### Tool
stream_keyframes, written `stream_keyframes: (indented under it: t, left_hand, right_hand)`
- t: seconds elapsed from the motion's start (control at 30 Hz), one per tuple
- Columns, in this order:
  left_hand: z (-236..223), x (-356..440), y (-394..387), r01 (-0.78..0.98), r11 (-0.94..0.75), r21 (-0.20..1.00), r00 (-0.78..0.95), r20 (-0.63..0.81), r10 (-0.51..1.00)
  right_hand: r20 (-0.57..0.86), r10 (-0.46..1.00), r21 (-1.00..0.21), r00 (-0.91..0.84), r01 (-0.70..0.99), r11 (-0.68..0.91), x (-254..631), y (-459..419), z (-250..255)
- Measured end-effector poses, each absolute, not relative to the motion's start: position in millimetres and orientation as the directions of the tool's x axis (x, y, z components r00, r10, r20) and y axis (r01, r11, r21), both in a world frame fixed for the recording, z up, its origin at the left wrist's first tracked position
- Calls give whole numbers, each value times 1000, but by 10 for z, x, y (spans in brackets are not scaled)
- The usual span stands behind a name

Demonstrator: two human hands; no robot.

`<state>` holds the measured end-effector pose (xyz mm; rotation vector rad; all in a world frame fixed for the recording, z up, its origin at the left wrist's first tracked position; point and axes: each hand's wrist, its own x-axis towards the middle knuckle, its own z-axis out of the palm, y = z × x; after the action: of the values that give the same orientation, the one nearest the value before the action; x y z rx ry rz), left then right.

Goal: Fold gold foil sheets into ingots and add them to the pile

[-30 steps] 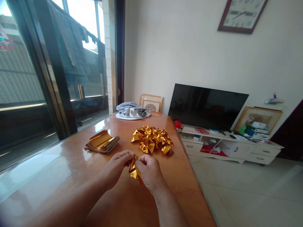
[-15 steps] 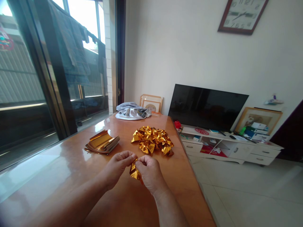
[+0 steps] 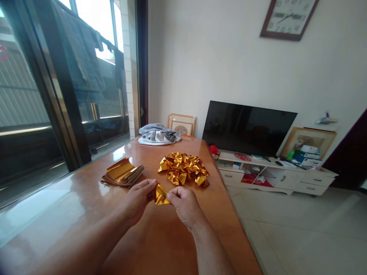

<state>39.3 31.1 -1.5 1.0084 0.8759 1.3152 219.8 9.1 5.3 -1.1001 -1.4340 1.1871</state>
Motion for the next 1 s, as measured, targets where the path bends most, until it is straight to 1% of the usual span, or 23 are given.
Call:
stream_keyframes:
  t: [0.07, 0.13, 0.17, 0.23, 0.27, 0.33, 0.4, 0.47, 0.53, 0.6, 0.67, 0.8, 0.9, 1.0]
  left_hand:
    - [1, 359, 331, -391, -5, 920, 42, 23, 999]
    - [38, 311, 354, -376, -9, 926, -26, -1, 1000]
    - [62, 291, 361, -334, -23, 942, -67, 1, 998]
    - [118, 271, 357, -180, -112, 977, -125, 90, 988]
    - [144, 274, 343, -88, -173, 981, -118, 162, 980]
    - [184, 300, 299, 61, -268, 962, -15, 269, 963]
    - [204, 334, 251, 129, -276, 952, 140, 259, 956]
    - [209, 356, 219, 137, -240, 961, 261, 199, 945]
    - [205, 356, 217, 103, -204, 974, 316, 162, 935]
    - [196, 338, 240, 56, -176, 983, 311, 150, 939]
    - [178, 310, 277, 22, -168, 986, 270, 155, 950]
    - [154, 278, 322, 27, -169, 985, 224, 159, 962]
    - [211, 296, 282, 78, -158, 984, 216, 139, 966]
    - [321, 333, 197, 139, -172, 975, 227, 138, 964]
  right_hand:
    - [117, 982, -987, -145, 91, 131, 2211, 86, 69]
    - [123, 985, -983, -120, 123, 138, 2231, 84, 82]
    - [127, 986, -980, -109, 142, 142, 2242, 85, 86]
    - [141, 985, -970, -99, 185, 157, 2263, 87, 88]
    - [145, 984, -964, -102, 207, 164, 2272, 88, 86]
    - [146, 981, -955, -125, 242, 173, 2285, 87, 82]
    - [140, 978, -951, -154, 256, 176, 2297, 83, 85]
    - [133, 976, -950, -174, 259, 176, 2312, 82, 97]
    - [139, 977, -955, -163, 240, 176, 2332, 87, 111]
    - [140, 982, -968, -128, 191, 163, 2355, 99, 121]
    - [128, 987, -983, -97, 118, 139, 2380, 113, 125]
    - [122, 987, -992, -105, 0, 123, 2420, 128, 134]
    - [135, 985, -990, -110, 25, 139, 2441, 121, 152]
    - [134, 985, -983, -112, 110, 147, 2463, 109, 169]
